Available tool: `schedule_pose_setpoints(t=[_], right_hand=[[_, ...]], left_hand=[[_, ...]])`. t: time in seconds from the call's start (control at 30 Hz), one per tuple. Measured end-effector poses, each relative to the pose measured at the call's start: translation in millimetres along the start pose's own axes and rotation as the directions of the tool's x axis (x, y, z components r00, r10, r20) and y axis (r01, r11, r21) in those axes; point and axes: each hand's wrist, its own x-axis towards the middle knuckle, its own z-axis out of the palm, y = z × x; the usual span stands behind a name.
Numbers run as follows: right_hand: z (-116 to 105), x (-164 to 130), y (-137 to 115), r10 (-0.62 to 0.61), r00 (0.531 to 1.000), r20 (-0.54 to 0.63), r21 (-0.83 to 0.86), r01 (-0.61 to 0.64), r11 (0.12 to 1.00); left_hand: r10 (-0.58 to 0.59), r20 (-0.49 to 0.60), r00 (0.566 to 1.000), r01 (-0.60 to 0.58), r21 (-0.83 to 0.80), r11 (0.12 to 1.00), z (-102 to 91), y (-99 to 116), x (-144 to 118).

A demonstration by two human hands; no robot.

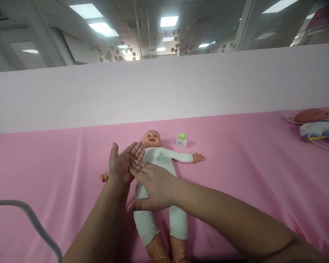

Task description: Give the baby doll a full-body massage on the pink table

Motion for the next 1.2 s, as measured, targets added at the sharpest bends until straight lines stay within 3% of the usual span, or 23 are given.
schedule_pose_setpoints(t=[0.13, 0.27, 0.37, 0.43, 0.57, 0.7, 0.97, 1.1, 1.2], right_hand=[[-1, 2, -1, -0.021, 0.999, -0.025, 0.032, 0.022, 0.999], [-7, 7, 13, 0.019, 0.999, -0.049, -0.082, -0.023, 0.996], [-9, 6, 23, 0.098, 0.993, -0.066, -0.169, -0.107, 0.980], [-8, 3, 24, 0.129, 0.990, -0.056, -0.181, -0.137, 0.974], [-3, -3, 9, 0.089, 0.996, -0.008, -0.105, -0.090, 0.990], [-1, -5, -5, 0.017, 0.999, 0.029, 0.000, -0.017, 1.000], [-6, -1, 13, 0.024, 0.998, -0.051, -0.100, -0.029, 0.995], [-19, -9, 27, 0.137, 0.988, -0.068, -0.148, -0.146, 0.978], [-31, -27, 38, 0.182, 0.983, -0.009, -0.112, -0.182, 0.977]], left_hand=[[-0.041, 0.070, 0.997, 0.045, -0.057, 0.997, 5.6, -14, -4], [-0.083, 0.038, 0.996, 0.086, -0.076, 0.993, 17.6, -27, -13], [-0.151, 0.046, 0.988, 0.153, -0.039, 0.988, 21.4, -27, -16], [-0.125, 0.041, 0.991, 0.125, -0.011, 0.992, 18.9, -22, -15], [-0.028, -0.025, 0.999, 0.028, -0.018, 0.999, 8.4, -8, -7], [-0.007, -0.026, 1.000, 0.004, -0.087, 0.996, 4.7, -4, -4], [-0.145, 0.086, 0.986, 0.156, -0.137, 0.978, 23.8, -30, -25], [-0.151, 0.127, 0.980, 0.157, -0.033, 0.987, 21.6, -35, -23], [0.001, 0.076, 0.997, -0.019, 0.238, 0.971, 4.0, -37, -19]])
